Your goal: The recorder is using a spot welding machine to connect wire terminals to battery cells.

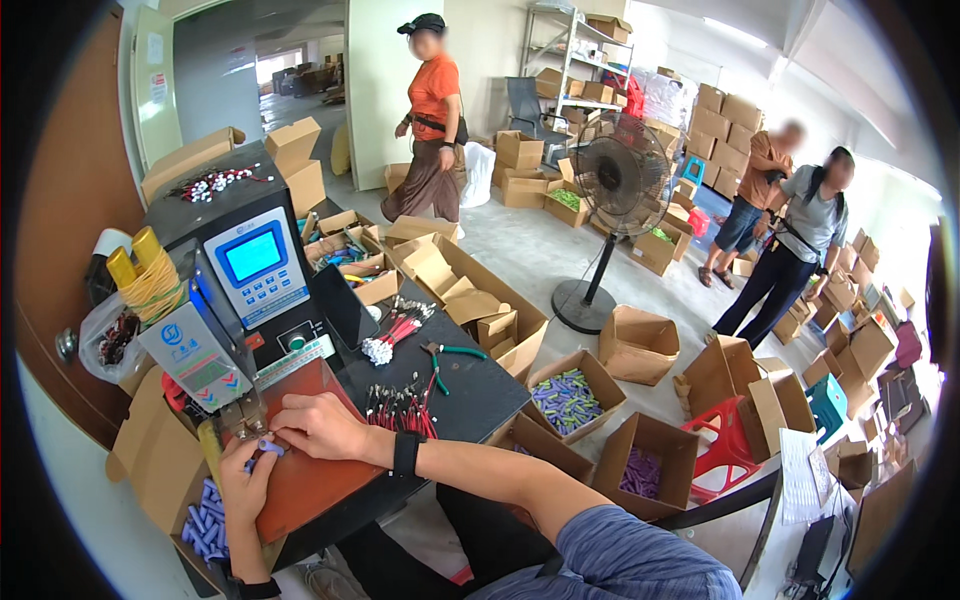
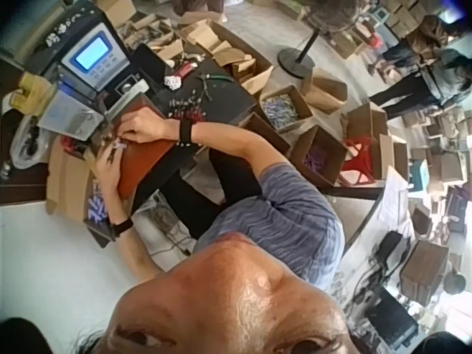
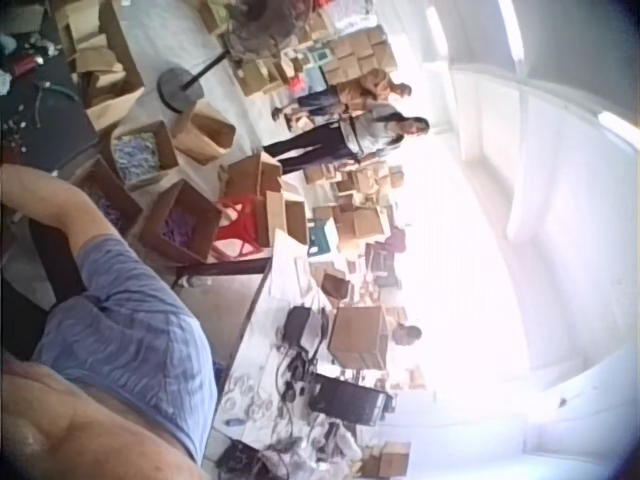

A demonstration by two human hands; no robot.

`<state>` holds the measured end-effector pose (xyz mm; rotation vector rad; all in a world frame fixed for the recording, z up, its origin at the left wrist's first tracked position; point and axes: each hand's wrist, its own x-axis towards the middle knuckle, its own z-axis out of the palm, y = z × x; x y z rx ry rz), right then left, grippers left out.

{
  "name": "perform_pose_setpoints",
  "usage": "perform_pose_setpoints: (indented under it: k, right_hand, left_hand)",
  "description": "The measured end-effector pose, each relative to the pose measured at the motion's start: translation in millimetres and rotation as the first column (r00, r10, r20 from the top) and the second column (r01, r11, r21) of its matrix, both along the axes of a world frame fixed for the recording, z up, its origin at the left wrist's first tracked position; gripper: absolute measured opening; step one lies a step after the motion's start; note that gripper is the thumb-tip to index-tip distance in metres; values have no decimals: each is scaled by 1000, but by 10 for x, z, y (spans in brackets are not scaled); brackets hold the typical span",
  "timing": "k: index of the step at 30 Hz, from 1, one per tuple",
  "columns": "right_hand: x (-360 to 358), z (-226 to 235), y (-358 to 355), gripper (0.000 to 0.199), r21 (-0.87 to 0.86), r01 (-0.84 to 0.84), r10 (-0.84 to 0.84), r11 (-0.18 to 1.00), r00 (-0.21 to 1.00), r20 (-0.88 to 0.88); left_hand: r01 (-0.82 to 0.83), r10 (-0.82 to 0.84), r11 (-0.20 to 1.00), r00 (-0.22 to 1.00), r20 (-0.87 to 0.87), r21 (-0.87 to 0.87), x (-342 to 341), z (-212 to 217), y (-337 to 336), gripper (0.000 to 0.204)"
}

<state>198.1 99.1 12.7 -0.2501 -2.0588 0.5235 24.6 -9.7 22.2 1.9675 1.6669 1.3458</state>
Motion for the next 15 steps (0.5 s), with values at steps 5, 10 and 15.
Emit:
perform_pose_setpoints:
  k: [5, 10, 15]
  right_hand:
    - [61, 39, 11, 7, -43, -11, 11, 999, 1000, -2]
    - [-36, 43, -30, 7, 2, -59, 59, 998, 996, -73]
    - [-15, 14, 38, 6, -78, -67, 67, 995, 998, -4]
  left_hand:
    - [36, -36, 999, 999, 10, -25, 58, 5, 33, 25]
    - [13, -13, 1000, 999, -42, -1, -27, -36, -18, 24]
    - [77, -77, 997, 997, -24, 30, -53, -84, 52, 25]
